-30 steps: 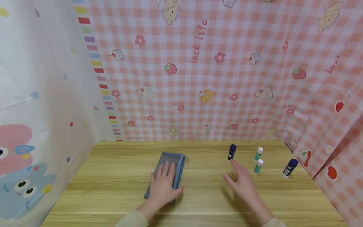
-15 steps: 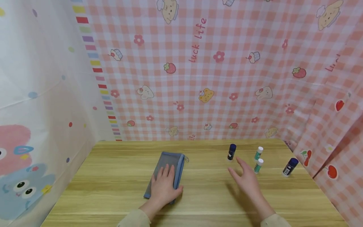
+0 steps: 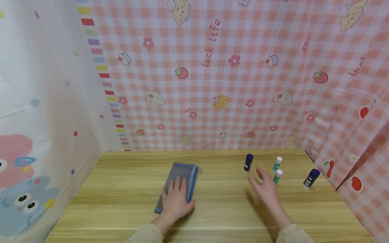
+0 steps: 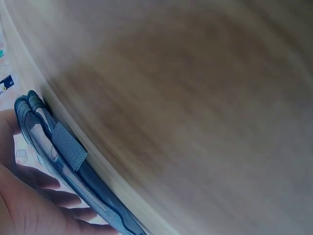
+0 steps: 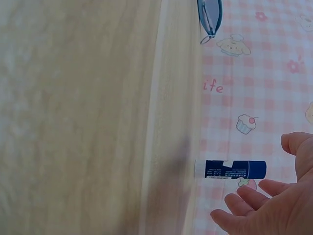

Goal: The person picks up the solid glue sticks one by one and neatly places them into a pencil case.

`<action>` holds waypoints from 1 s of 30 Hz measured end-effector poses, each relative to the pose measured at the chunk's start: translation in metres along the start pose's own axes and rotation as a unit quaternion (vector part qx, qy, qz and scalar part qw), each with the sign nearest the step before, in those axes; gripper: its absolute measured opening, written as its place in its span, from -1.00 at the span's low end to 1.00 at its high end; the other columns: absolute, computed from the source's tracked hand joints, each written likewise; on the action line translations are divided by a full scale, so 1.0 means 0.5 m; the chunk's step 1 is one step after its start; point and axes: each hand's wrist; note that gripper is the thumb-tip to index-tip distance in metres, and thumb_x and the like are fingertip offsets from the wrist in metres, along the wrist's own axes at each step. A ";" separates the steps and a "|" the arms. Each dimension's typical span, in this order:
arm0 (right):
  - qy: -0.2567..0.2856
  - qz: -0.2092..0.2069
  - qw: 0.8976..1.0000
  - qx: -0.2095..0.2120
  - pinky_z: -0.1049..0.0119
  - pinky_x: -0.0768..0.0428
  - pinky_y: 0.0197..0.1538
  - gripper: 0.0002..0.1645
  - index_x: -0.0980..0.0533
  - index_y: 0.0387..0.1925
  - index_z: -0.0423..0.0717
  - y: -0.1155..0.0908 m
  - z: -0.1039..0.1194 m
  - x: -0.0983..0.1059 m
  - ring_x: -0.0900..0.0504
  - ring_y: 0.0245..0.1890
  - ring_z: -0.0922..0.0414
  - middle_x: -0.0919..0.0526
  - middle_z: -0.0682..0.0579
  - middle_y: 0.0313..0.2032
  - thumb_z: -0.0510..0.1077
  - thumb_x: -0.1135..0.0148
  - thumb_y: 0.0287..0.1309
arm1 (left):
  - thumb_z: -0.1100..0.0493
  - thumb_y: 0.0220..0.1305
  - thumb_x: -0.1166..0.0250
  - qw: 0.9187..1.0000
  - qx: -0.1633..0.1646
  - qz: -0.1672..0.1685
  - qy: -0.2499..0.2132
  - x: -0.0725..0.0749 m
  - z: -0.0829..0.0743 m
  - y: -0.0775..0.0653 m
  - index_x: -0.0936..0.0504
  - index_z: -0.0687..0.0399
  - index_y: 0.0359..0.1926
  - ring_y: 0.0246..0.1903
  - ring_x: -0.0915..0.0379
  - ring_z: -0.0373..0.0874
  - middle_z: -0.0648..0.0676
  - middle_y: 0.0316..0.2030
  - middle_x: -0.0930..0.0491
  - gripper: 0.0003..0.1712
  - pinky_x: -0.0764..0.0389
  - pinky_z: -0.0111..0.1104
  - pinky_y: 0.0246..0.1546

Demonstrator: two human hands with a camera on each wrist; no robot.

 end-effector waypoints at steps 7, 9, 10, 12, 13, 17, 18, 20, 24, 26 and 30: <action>0.010 0.008 1.000 -0.020 -0.15 -0.26 0.33 -0.22 -0.17 0.41 -0.41 0.009 -0.001 -0.002 -0.30 0.32 -0.33 -0.28 -0.42 0.34 0.02 -0.13 0.41 | -0.06 0.30 -0.19 1.000 0.005 0.000 -0.009 0.001 0.001 -0.002 -0.34 0.22 0.41 0.39 -0.04 0.38 0.34 0.41 -0.22 -0.25 -0.06 0.42 0.20; 0.014 0.008 1.000 -0.022 -0.15 -0.26 0.33 -0.22 -0.17 0.41 -0.41 0.011 -0.002 -0.003 -0.30 0.32 -0.33 -0.27 -0.42 0.34 0.02 -0.13 0.41 | -0.03 0.35 -0.12 1.000 0.006 -0.003 -0.012 0.001 0.002 -0.002 -0.34 0.22 0.41 0.39 -0.04 0.37 0.34 0.41 -0.22 -0.30 -0.05 0.42 0.20; 0.015 0.008 1.000 -0.022 -0.16 -0.25 0.33 -0.21 -0.17 0.41 -0.42 0.012 -0.001 -0.003 -0.29 0.32 -0.33 -0.27 -0.42 0.35 0.02 -0.13 0.41 | -0.02 0.37 -0.09 1.000 0.007 -0.003 -0.014 0.001 0.002 -0.002 -0.34 0.22 0.41 0.39 -0.03 0.37 0.34 0.41 -0.21 -0.32 -0.05 0.42 0.21; 0.016 0.008 1.000 -0.025 -0.15 -0.25 0.33 -0.21 -0.17 0.41 -0.41 0.015 -0.002 -0.004 -0.29 0.32 -0.32 -0.27 -0.41 0.35 0.03 -0.13 0.41 | 0.00 0.41 -0.04 1.000 0.009 -0.003 -0.015 0.001 0.003 -0.001 -0.34 0.21 0.42 0.40 -0.03 0.36 0.33 0.42 -0.21 -0.35 -0.04 0.41 0.21; 0.015 0.008 0.999 -0.027 -0.15 -0.26 0.33 -0.21 -0.17 0.41 -0.41 0.017 -0.003 -0.005 -0.29 0.32 -0.32 -0.27 -0.41 0.35 0.04 -0.13 0.41 | 0.01 0.42 -0.02 1.000 0.011 -0.004 -0.015 0.000 0.003 -0.001 -0.34 0.21 0.42 0.40 -0.03 0.35 0.32 0.42 -0.21 -0.36 -0.04 0.41 0.22; 0.017 0.006 0.999 -0.031 -0.15 -0.26 0.33 -0.20 -0.16 0.41 -0.40 0.025 -0.006 -0.008 -0.30 0.32 -0.32 -0.27 -0.41 0.35 0.05 -0.13 0.40 | 0.03 0.45 0.03 1.000 0.016 -0.006 -0.021 0.000 0.004 0.001 -0.33 0.20 0.42 0.40 -0.04 0.34 0.31 0.41 -0.22 -0.38 -0.03 0.41 0.22; 0.019 0.005 0.999 -0.030 -0.14 -0.26 0.33 -0.19 -0.16 0.41 -0.40 0.028 -0.007 -0.010 -0.30 0.32 -0.32 -0.27 -0.41 0.35 0.05 -0.14 0.40 | 0.02 0.45 0.04 1.000 0.018 -0.007 -0.024 0.001 0.003 0.001 -0.33 0.20 0.42 0.40 -0.04 0.34 0.31 0.41 -0.23 -0.38 -0.03 0.41 0.22; 0.025 0.005 0.999 -0.029 -0.15 -0.26 0.33 -0.19 -0.15 0.42 -0.40 0.032 -0.009 -0.012 -0.29 0.33 -0.32 -0.26 -0.41 0.35 0.04 -0.14 0.40 | 0.02 0.46 0.04 0.999 0.022 -0.011 -0.030 0.002 0.002 0.001 -0.33 0.20 0.42 0.40 -0.05 0.34 0.31 0.41 -0.23 -0.39 -0.04 0.40 0.22; 0.040 0.006 0.999 -0.030 -0.14 -0.26 0.34 -0.18 -0.12 0.44 -0.39 0.041 -0.011 -0.016 -0.27 0.34 -0.32 -0.24 -0.41 0.36 0.03 -0.14 0.40 | 0.03 0.46 0.03 0.999 0.026 -0.024 -0.039 0.004 0.001 0.000 -0.35 0.20 0.41 0.39 -0.08 0.33 0.32 0.39 -0.27 -0.40 -0.06 0.40 0.22; 0.049 0.005 0.998 -0.032 -0.13 -0.25 0.35 -0.18 -0.11 0.44 -0.38 0.046 -0.012 -0.017 -0.27 0.35 -0.31 -0.24 -0.41 0.37 0.02 -0.14 0.40 | 0.04 0.46 0.03 0.998 0.027 -0.030 -0.043 0.006 0.000 -0.002 -0.37 0.20 0.40 0.38 -0.10 0.34 0.32 0.38 -0.28 -0.41 -0.07 0.40 0.21; 0.065 -0.001 0.997 -0.039 -0.11 -0.23 0.36 -0.18 -0.11 0.45 -0.38 0.055 -0.013 -0.020 -0.26 0.35 -0.29 -0.25 -0.40 0.37 0.00 -0.16 0.39 | 0.07 0.45 0.02 0.997 0.029 -0.042 -0.052 0.010 -0.002 -0.004 -0.40 0.19 0.38 0.35 -0.14 0.35 0.33 0.35 -0.32 -0.44 -0.10 0.41 0.19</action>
Point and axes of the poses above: each hand's wrist, its own y-axis towards the middle knuckle, its own x-axis out of the back of the hand, z = x × y
